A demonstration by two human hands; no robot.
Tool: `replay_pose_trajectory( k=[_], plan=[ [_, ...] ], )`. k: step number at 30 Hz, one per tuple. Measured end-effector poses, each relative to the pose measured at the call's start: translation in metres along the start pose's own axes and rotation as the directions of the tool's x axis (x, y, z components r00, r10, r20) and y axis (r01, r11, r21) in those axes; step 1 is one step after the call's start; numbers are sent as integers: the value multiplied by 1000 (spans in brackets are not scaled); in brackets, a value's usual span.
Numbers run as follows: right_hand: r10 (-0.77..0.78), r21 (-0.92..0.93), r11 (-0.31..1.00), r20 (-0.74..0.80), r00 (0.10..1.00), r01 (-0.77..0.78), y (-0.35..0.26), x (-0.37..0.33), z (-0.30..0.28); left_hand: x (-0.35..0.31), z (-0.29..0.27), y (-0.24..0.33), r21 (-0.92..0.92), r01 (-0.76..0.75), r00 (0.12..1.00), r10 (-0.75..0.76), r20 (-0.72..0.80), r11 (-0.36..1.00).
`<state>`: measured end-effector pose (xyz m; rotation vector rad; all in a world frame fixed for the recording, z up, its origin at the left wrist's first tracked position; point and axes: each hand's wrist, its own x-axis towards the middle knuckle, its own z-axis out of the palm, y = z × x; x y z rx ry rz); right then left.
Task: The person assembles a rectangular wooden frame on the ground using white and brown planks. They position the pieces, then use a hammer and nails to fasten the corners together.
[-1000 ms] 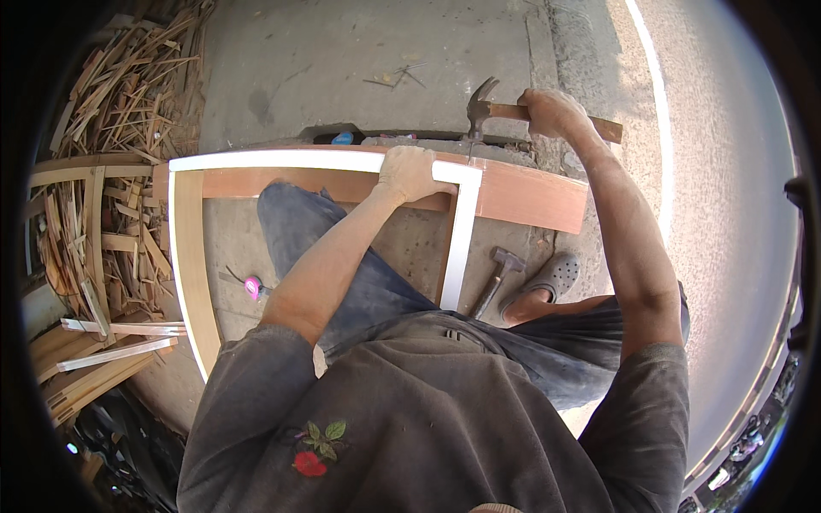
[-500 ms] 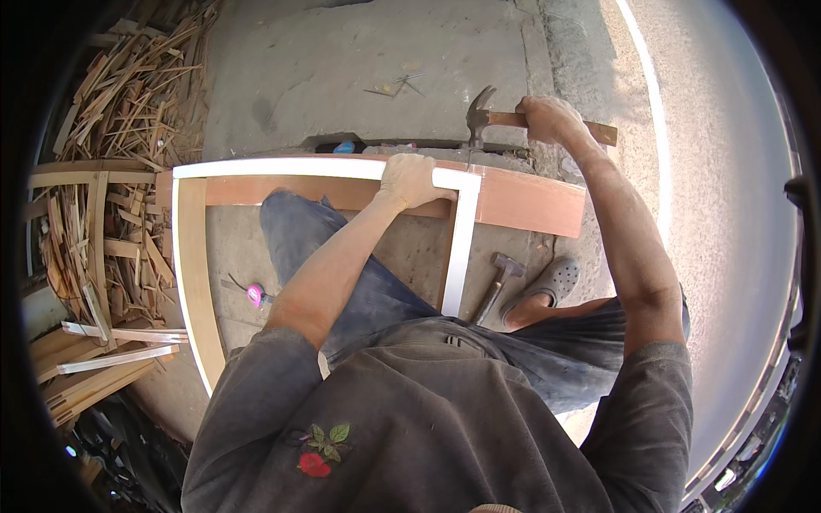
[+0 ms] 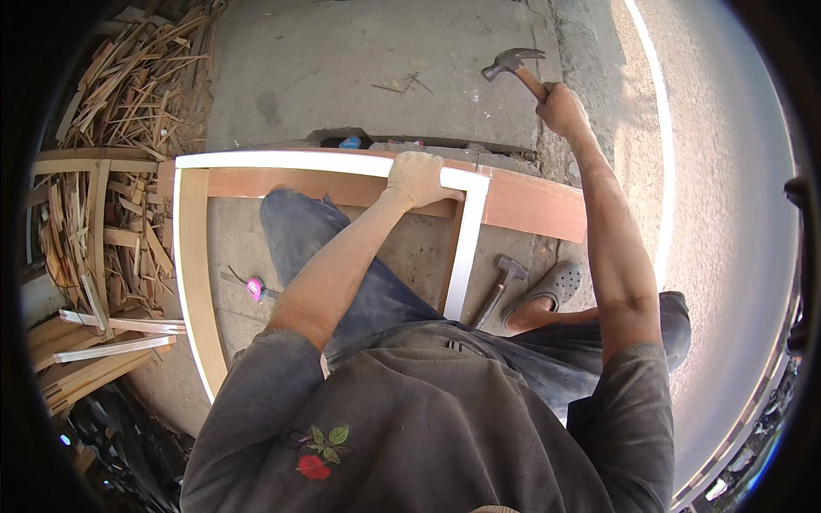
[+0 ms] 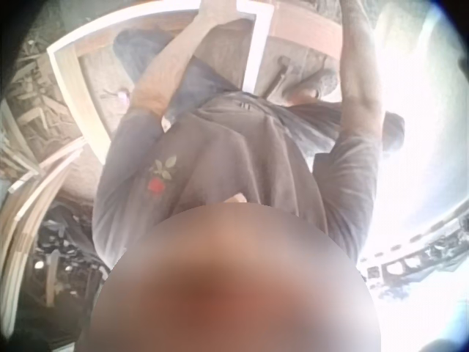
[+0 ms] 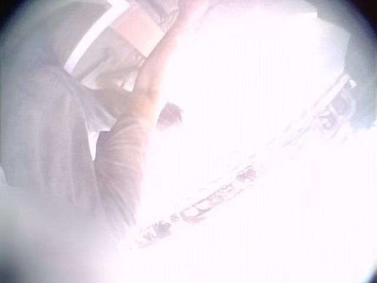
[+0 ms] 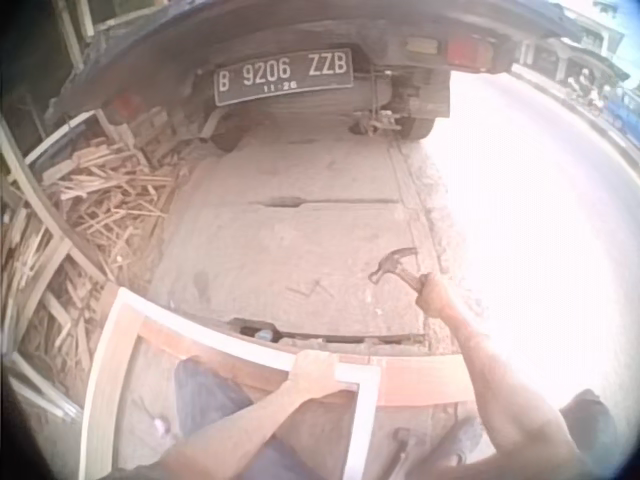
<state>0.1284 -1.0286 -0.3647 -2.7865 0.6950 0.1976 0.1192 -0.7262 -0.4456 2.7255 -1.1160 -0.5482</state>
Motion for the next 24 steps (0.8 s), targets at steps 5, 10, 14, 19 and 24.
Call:
replay_pose_trajectory(
  k=[5, 10, 14, 19, 24],
  plan=[
    [-207, -293, 902, 351, 913, 318, 13, -13, -10, -2, 3, 1, 12, -38, 994, 39, -98, 999],
    [-29, -145, 988, 99, 995, 44, 7, -17, -15, -1, 3, -1, 23, -37, 998, 39, -58, 999],
    [-311, -280, 862, 364, 878, 422, -4, -44, -4, -2, 5, -1, 23, -50, 994, 52, -97, 998],
    [-244, -282, 917, 161, 956, 282, 23, -70, -52, -3, 6, 0, 69, -30, 996, 36, -84, 997],
    [-169, -130, 972, 195, 966, 196, 77, -98, -105, -1, 3, -5, 22, -62, 998, 62, -13, 998]
  ],
)
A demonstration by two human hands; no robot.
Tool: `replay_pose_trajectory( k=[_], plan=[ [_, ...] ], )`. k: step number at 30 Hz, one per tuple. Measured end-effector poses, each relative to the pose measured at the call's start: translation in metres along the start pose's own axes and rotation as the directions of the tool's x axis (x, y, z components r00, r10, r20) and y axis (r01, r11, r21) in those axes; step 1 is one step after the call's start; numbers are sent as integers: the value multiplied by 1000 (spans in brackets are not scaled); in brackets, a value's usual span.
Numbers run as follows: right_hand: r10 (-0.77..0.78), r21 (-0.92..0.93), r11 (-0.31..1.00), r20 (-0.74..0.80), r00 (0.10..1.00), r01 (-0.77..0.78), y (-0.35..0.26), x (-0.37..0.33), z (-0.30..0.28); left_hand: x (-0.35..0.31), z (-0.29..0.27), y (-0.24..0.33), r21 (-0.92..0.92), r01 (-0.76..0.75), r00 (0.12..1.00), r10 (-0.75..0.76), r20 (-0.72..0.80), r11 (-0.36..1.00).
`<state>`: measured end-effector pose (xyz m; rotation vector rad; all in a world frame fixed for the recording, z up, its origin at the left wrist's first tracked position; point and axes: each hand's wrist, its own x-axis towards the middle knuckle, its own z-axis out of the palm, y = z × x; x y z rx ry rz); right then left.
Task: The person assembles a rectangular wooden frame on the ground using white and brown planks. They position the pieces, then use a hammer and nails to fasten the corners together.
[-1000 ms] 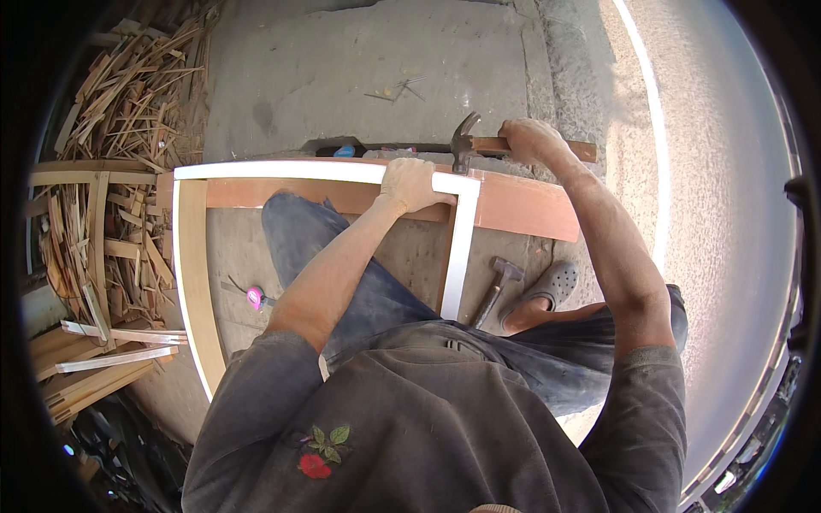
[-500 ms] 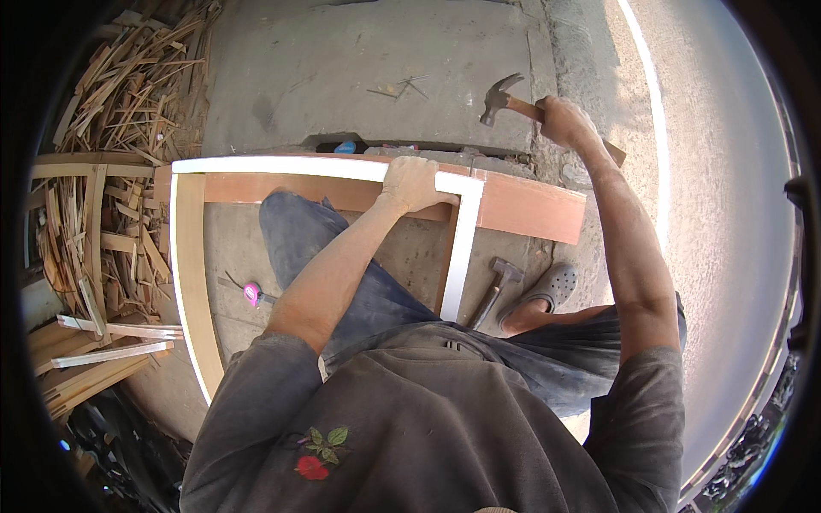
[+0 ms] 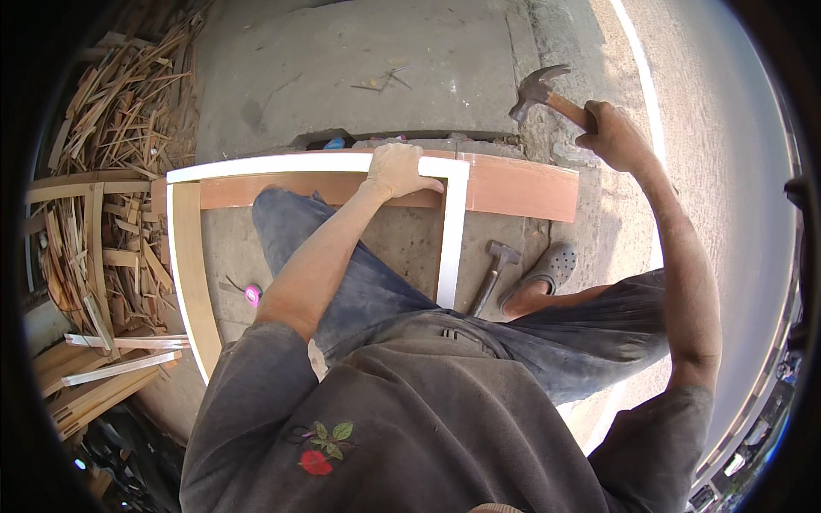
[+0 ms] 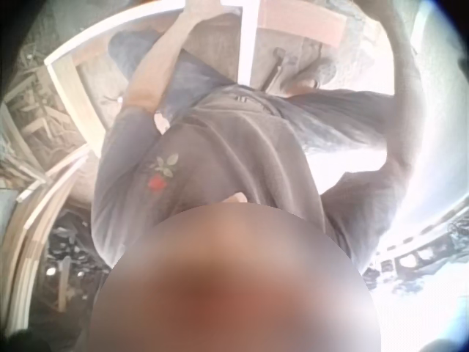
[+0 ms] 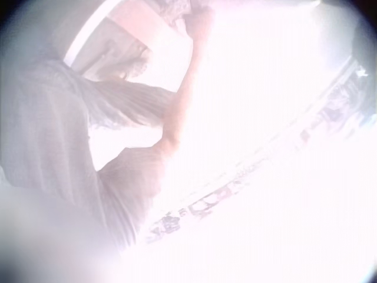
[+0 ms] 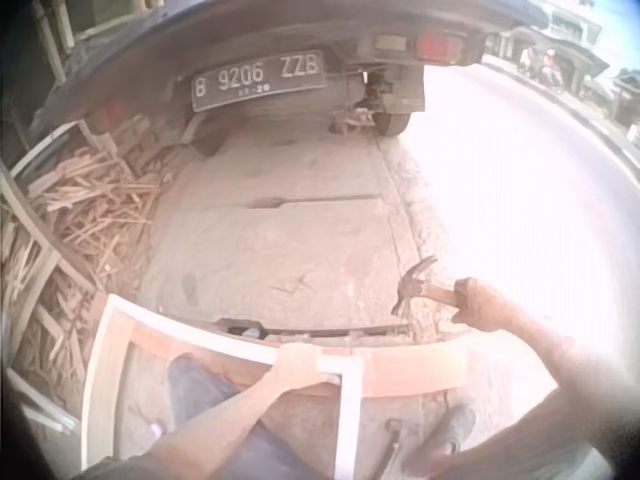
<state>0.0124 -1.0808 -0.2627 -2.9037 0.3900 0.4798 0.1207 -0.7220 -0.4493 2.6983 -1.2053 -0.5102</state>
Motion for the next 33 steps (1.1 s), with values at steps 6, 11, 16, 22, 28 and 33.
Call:
replay_pose_trajectory(
  k=[6, 11, 16, 22, 28, 33],
  plan=[
    [257, 317, 879, 316, 913, -357, 16, -6, 115, 0, -4, 1, 29, -14, 999, 15, -30, 999],
    [111, 274, 948, 200, 974, -164, 17, -8, 245, -2, -1, 3, 30, 34, 999, -33, -23, 999],
    [56, -18, 998, -31, 998, -56, -3, -18, 240, 1, 5, 2, 92, 43, 999, -44, 17, 995],
    [-59, 77, 996, 199, 978, 44, -8, -101, 23, 1, 0, 5, 77, 12, 1000, -11, -12, 997],
    [531, 528, 847, -839, -119, 56, 71, -287, -25, -1, -1, 6, 104, 5, 999, -1, -42, 995],
    [963, 966, 220, -194, 187, -133, 68, -384, 267, 1, -1, 12, 132, -27, 999, 31, -24, 991]
  ],
)
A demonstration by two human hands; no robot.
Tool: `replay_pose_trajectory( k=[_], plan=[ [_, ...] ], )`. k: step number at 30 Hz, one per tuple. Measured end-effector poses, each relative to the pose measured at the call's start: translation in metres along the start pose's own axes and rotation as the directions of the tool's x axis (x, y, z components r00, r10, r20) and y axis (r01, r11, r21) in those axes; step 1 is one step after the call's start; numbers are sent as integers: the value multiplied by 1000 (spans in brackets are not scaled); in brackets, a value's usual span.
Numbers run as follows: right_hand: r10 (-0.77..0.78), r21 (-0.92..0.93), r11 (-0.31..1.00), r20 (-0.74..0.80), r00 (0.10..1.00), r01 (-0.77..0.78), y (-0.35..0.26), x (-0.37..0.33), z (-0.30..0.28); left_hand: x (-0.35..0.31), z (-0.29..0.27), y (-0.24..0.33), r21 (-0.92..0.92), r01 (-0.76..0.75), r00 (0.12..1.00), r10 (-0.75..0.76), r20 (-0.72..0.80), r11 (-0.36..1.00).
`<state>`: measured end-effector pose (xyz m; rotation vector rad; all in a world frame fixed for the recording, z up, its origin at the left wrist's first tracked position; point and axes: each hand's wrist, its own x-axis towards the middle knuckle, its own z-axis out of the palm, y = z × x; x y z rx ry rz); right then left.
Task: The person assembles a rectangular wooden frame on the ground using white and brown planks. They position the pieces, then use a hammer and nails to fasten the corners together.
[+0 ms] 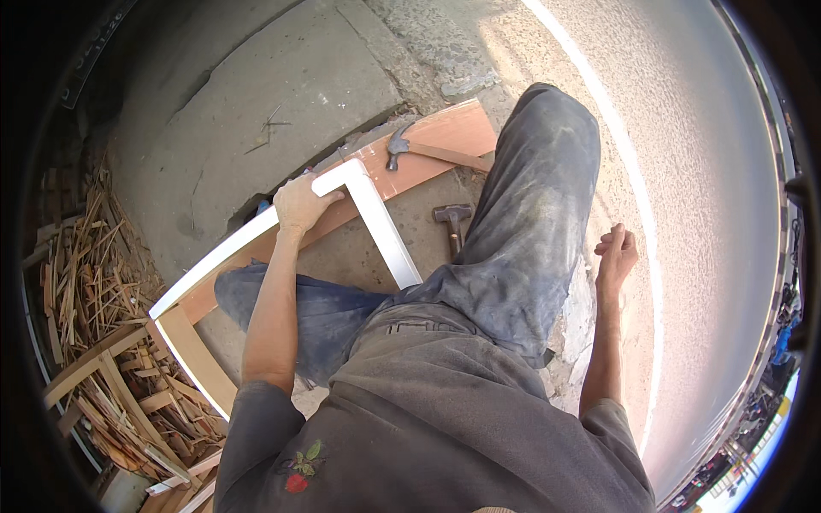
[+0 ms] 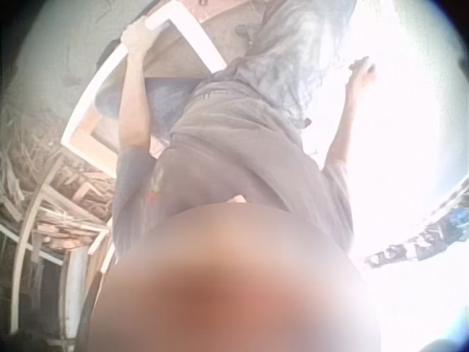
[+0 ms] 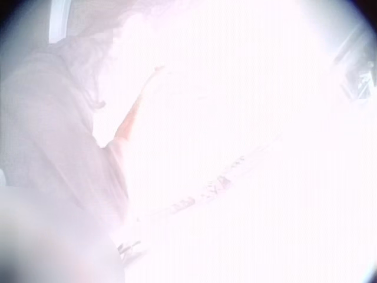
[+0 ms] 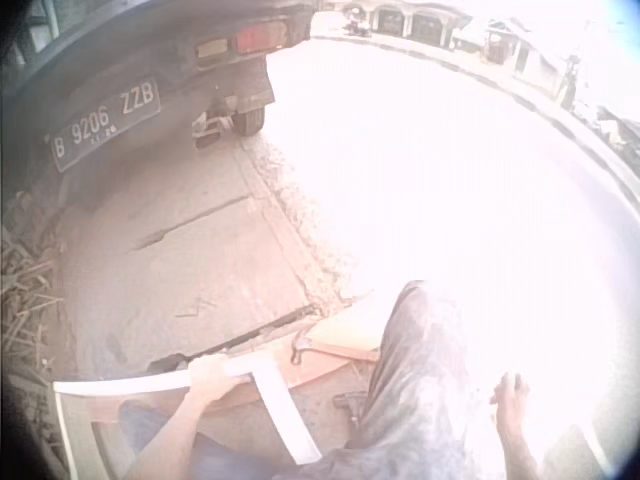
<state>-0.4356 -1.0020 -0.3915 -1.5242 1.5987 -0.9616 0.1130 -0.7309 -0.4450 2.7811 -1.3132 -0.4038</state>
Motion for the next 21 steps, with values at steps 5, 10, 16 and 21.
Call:
replay_pose_trajectory(
  k=[5, 10, 16, 21],
  plan=[
    [633, -289, 745, 19, 774, -602, 203, -181, 14, 1, -7, 9, 28, 5, 999, -6, 39, 1000],
    [739, -463, 588, -28, 673, -664, 242, -269, 62, 2, -6, 8, 36, -5, 998, 3, 55, 999],
    [821, -386, 527, 1, 571, -757, 223, -294, 81, 1, -3, 9, 57, 16, 999, -18, 44, 998],
    [822, -355, 546, 55, 567, -759, 221, -281, 86, 3, -2, 6, 73, 17, 998, -21, 63, 997]
  ],
)
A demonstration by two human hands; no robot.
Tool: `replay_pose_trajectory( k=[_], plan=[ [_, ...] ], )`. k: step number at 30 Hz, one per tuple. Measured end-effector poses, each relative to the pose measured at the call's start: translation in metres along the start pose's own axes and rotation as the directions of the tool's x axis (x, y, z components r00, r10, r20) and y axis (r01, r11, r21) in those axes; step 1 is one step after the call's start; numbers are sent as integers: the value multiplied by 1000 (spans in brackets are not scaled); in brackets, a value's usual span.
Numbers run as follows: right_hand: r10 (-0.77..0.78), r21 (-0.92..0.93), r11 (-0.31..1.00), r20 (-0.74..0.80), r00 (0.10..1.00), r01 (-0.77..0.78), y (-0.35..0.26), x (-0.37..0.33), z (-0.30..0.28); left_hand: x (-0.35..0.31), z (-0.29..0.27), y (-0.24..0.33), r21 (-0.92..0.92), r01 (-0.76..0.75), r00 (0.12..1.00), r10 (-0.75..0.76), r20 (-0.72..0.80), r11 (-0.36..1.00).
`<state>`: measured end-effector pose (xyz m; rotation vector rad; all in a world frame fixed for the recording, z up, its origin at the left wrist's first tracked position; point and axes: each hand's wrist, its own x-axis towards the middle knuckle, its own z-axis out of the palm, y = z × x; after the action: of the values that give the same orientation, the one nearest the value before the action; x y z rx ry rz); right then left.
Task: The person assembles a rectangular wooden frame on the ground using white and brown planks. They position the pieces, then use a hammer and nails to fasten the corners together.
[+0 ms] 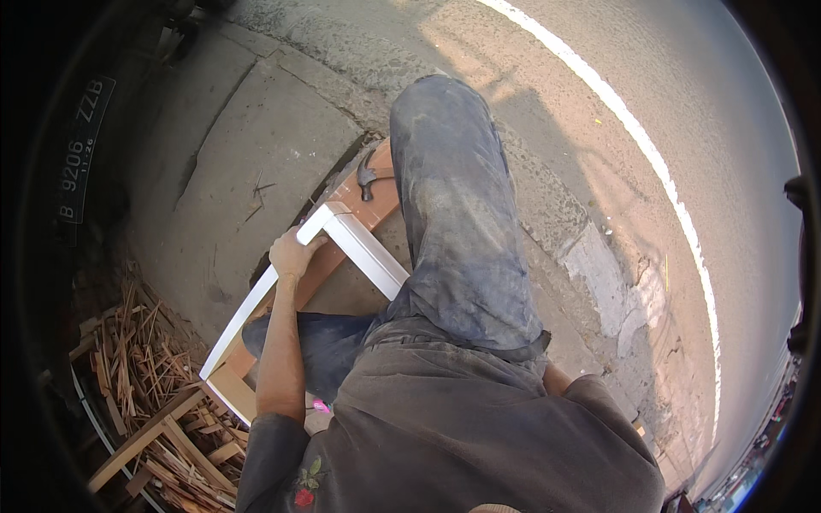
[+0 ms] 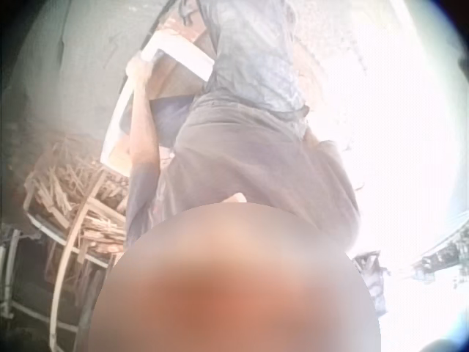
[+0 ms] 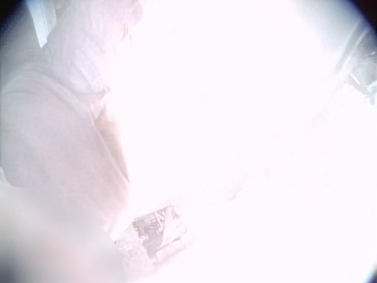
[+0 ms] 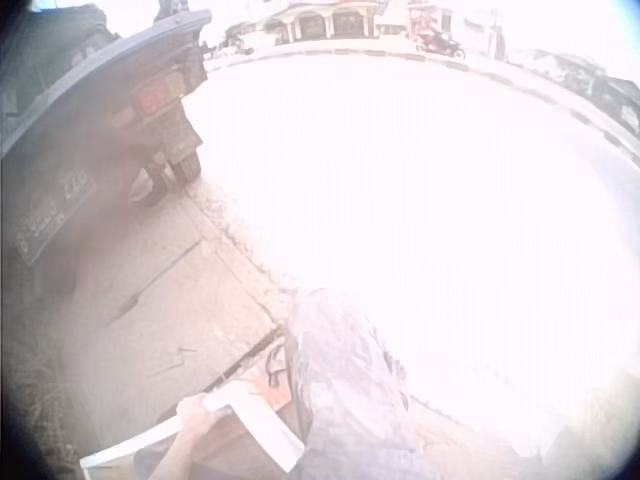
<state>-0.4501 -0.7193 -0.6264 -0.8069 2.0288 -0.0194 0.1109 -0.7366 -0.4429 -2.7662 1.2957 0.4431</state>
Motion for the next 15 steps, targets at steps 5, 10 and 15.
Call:
replay_pose_trajectory(
  k=[5, 10, 15],
  plan=[
    [3, 45, 999, 77, 997, -7, -5, 18, -12, -2, 4, -8, -28, -6, 998, 4, -67, 1000],
    [45, 138, 988, 148, 988, -66, -1, 31, -27, -3, 2, -10, -68, -12, 999, 9, -47, 998],
    [106, 364, 915, 204, 973, -176, -8, 47, -63, -6, 0, -18, -107, -17, 1000, 18, 12, 994]
  ],
)
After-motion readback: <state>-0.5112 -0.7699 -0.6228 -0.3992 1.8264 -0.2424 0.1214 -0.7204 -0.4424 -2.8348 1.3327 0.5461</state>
